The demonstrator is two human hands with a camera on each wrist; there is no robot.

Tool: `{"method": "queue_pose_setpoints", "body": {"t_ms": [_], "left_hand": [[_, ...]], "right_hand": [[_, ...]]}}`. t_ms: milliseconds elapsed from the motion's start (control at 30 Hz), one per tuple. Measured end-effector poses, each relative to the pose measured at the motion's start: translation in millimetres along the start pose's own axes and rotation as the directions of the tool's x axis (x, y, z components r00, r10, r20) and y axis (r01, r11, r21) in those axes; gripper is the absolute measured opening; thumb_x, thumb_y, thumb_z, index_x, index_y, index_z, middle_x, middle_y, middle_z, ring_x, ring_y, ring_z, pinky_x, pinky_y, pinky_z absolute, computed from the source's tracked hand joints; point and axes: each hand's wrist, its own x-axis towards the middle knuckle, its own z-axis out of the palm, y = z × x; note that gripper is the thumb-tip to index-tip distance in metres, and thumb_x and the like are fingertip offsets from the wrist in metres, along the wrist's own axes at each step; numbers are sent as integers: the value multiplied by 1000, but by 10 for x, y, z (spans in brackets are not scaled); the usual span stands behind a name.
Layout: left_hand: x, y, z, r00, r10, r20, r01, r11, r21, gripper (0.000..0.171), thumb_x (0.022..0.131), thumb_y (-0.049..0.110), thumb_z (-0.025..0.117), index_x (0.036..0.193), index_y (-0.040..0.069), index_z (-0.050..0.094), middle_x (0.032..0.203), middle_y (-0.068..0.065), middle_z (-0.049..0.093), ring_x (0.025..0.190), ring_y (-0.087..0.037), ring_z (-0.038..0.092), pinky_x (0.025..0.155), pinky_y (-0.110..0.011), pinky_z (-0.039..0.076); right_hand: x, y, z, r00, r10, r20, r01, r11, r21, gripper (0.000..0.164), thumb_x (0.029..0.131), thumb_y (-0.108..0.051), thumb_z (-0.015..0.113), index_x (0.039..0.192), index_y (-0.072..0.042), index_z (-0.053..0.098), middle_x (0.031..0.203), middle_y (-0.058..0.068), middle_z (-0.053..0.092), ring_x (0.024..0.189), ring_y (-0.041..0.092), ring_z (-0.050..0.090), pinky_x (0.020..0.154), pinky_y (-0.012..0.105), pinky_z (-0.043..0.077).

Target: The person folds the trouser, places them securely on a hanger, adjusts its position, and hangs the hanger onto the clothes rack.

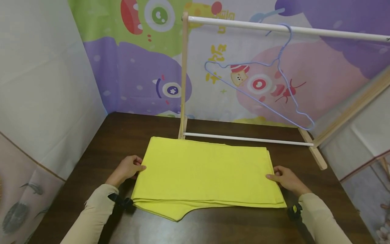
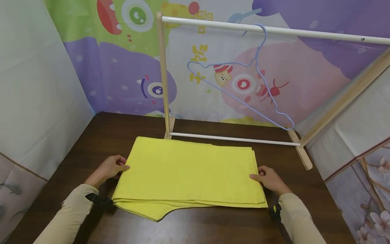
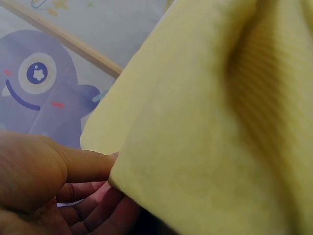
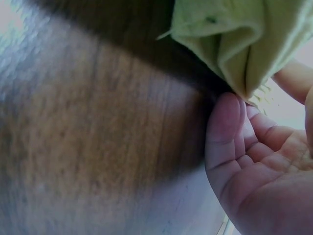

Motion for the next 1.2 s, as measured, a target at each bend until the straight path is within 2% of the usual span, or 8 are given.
{"method": "queue_pose_setpoints", "body": {"t_ms": [333,467,567,800,1033,1200], "left_hand": [[26,46,-6,1000,-4,2,4,1000,-19,28,93,12,65,112,-5,53,97,-14,56,80,-21,58,64,-35,57],[20,40,-2,1000,-7,-6,7,1000,-16,28,93,12,65,112,-6,54,97,-15,57,81,-22,58,64,-35,57],[6,35,-7,1000,-1,-7,1,1000,-16,29,93,12,65,113,-7,53,97,-16,57,80,-22,58,64,-36,57],[0,29,-18,1000,-1,-9,1,1000,-16,30,93,12,65,112,-7,53,97,-16,56,81,-23,58,64,-36,56],[14,-18,2,1000,-14,-12,14,1000,-19,28,93,12,65,112,-5,53,97,-14,56,82,-22,57,64,-35,56],[8,-20,8,1000,-11,-15,11,1000,-23,28,93,12,65,112,-5,53,97,-14,56,82,-22,57,64,-35,56]], "right_hand": [[-33,-41,-105,1000,-11,21,11,1000,-25,63,94,-43,61,126,10,46,91,10,54,74,18,51,64,33,47],[-47,-64,-191,999,-31,32,32,999,-43,64,95,-42,61,128,11,47,100,14,60,77,19,57,66,33,51],[-69,-69,-266,999,-29,15,30,999,-45,60,95,-41,61,127,9,49,105,17,61,79,19,60,69,33,53],[-148,-125,-587,993,-87,-77,80,993,-84,58,101,-40,49,126,12,50,104,24,64,79,18,63,66,32,55],[-223,-232,-978,978,-125,-165,111,990,-90,57,103,-36,47,126,15,48,95,12,66,73,7,62,64,29,55],[-323,-378,-1260,964,-182,-194,168,982,-84,54,104,-30,42,127,19,43,85,-10,63,71,-1,58,62,24,54]]}}
